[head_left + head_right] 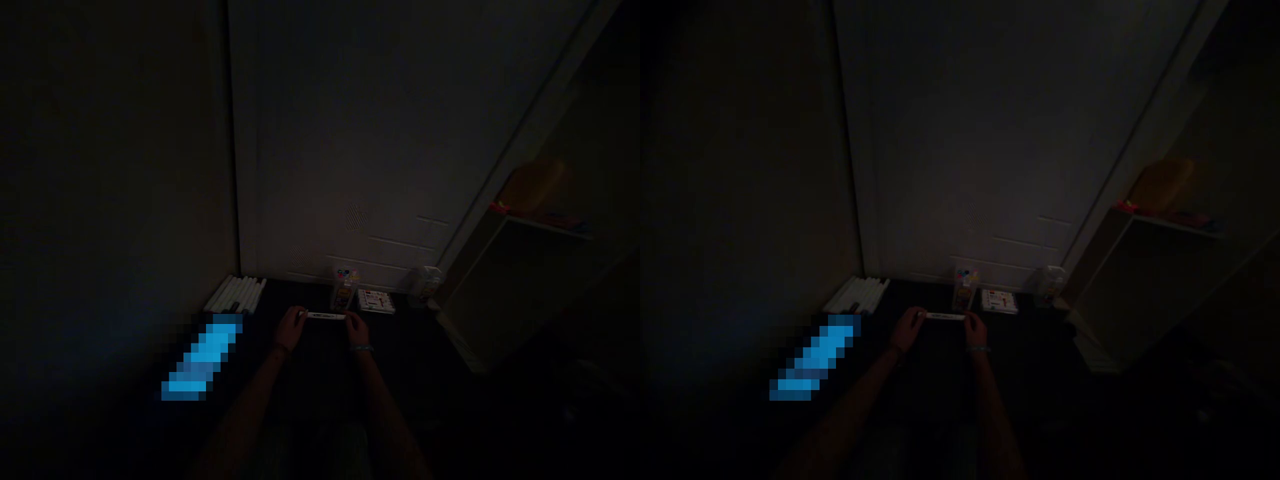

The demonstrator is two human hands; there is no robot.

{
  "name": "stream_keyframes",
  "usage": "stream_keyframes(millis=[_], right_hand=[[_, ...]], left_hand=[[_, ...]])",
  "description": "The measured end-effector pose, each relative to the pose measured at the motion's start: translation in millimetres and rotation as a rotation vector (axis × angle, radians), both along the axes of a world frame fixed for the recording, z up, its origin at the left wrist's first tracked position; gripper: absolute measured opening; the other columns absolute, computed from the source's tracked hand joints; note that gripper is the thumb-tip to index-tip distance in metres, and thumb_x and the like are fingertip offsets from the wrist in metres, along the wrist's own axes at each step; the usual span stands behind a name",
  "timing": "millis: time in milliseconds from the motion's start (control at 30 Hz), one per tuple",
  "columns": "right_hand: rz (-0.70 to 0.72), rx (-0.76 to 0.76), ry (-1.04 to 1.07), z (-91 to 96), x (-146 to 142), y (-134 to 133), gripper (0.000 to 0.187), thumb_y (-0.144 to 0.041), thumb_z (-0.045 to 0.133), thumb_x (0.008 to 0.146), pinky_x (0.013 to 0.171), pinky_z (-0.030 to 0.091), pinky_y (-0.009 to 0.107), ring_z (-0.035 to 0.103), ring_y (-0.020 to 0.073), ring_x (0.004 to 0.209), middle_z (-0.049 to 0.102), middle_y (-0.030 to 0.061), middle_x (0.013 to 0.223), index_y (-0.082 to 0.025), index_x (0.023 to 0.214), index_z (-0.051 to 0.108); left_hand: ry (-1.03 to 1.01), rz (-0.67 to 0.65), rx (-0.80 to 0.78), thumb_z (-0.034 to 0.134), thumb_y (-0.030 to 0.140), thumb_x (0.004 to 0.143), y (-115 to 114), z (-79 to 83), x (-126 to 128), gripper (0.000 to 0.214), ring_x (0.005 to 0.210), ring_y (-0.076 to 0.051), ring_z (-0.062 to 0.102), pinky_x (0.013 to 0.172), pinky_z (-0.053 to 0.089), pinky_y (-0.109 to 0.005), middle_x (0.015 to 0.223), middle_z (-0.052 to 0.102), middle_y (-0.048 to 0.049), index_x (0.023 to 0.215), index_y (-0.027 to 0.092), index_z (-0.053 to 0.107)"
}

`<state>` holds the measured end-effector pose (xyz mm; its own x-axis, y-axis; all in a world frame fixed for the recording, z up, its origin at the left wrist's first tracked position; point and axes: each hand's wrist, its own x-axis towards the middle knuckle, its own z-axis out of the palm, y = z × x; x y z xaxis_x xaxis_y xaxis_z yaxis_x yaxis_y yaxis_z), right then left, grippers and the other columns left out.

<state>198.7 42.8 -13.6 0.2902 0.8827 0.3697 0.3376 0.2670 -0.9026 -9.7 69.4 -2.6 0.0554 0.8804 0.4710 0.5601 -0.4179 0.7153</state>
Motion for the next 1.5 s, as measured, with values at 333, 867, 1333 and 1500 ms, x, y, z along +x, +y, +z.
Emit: stream_keyframes(millis=[333,867,1333,1500], right_hand=[[-0.012,-0.003,-0.029,4.2,-2.6,-1.2,0.03,-0.039,0.046,0.076,0.074,0.044,0.025,0.058,0.0164,0.081,0.065,0.0036,0.087,-0.018,0.089,0.063],[-0.098,-0.009,-0.075,8.5,-3.0,-4.0,0.034,-0.042,0.038,0.081,0.066,0.042,0.022,0.058,0.0154,0.074,0.065,0.0027,0.081,-0.018,0.086,0.062],[-0.147,0.021,-0.056,3.3,-2.0,0.8,0.033,-0.039,0.036,0.082,0.069,0.042,0.022,0.058,0.0143,0.075,0.065,0.0014,0.081,-0.02,0.087,0.061],[-0.152,0.001,-0.072,6.3,-1.7,-1.9,0.033,-0.04,0.037,0.082,0.07,0.043,0.024,0.058,0.016,0.078,0.065,0.0028,0.084,-0.019,0.089,0.062]], left_hand=[[0.043,-0.007,0.001,0.033,0.036,0.082,2.9,-3.7,-1.6,0.029,0.088,-0.016,0.054,0.081,0.042,-0.031,0.092,0.058,-0.0035,0.093,0.021,0.055],[0.062,-0.071,-0.024,0.028,0.034,0.084,8.2,-7.7,-2.8,0.032,0.094,-0.016,0.053,0.089,0.039,-0.031,0.097,0.059,-0.003,0.095,0.021,0.055],[-0.066,-0.05,-0.122,0.03,0.045,0.081,5.6,0.2,-3.4,0.04,0.101,-0.017,0.052,0.09,0.038,-0.03,0.108,0.059,-0.0014,0.103,0.023,0.055],[-0.034,0.014,-0.185,0.034,0.048,0.079,4.7,-0.1,-2.3,0.037,0.094,-0.019,0.056,0.084,0.041,-0.031,0.097,0.063,-0.0028,0.096,0.023,0.056]])
